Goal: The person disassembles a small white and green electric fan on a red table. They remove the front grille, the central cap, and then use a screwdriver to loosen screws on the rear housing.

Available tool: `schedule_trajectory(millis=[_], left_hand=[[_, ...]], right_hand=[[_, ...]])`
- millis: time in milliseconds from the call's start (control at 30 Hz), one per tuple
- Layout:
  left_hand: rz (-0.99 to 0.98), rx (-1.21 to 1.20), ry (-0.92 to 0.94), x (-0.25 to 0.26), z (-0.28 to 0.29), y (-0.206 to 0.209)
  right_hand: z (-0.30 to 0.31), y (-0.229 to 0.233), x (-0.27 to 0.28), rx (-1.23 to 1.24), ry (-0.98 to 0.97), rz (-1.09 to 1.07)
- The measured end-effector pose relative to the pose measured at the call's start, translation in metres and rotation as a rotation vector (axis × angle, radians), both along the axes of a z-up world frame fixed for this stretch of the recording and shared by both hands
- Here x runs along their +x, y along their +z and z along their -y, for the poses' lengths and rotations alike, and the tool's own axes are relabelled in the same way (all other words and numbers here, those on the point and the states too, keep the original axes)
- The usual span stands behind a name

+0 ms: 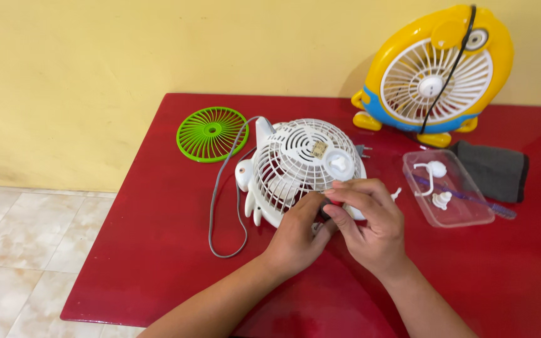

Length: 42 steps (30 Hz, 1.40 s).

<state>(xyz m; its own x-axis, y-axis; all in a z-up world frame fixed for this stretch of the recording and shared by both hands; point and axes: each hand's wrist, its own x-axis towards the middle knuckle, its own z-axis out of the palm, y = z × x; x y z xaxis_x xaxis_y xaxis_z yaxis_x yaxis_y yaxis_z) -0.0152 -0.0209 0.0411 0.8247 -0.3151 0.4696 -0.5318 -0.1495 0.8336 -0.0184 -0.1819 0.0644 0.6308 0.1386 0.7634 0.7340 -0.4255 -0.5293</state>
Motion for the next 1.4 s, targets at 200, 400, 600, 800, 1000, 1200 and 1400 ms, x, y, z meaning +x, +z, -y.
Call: schedule_trajectory(millis=[200, 400, 600, 800, 1000, 1200, 1400], left_hand=[[0.135, -0.028, -0.014, -0.006, -0.012, 0.005], [0.091, 0.041, 0.017, 0.005, -0.012, 0.004], [0.163, 0.100, 0.093, 0.005, -0.007, 0.004], [0.126, 0.095, 0.155, 0.005, -0.007, 0.006], [0.124, -0.074, 0.045, 0.000, -0.011, 0.000], [0.089, -0.052, -0.028, 0.000, -0.012, -0.002], [0.131, 0.073, 0.054, 0.006, -0.017, 0.003]], right_hand=[[0.003, -0.001, 0.008, 0.115, 0.333, -0.154], [-0.002, -0.005, 0.005, 0.093, 0.253, 0.015], [-0.004, -0.019, 0.009, 0.056, 0.167, 0.101], [0.004, -0.023, 0.008, 0.009, 0.126, 0.013], [0.010, -0.015, 0.013, 0.152, 0.318, -0.238], [0.014, -0.012, 0.007, 0.134, 0.343, -0.185], [0.006, -0.016, 0.005, 0.012, 0.381, -0.186]])
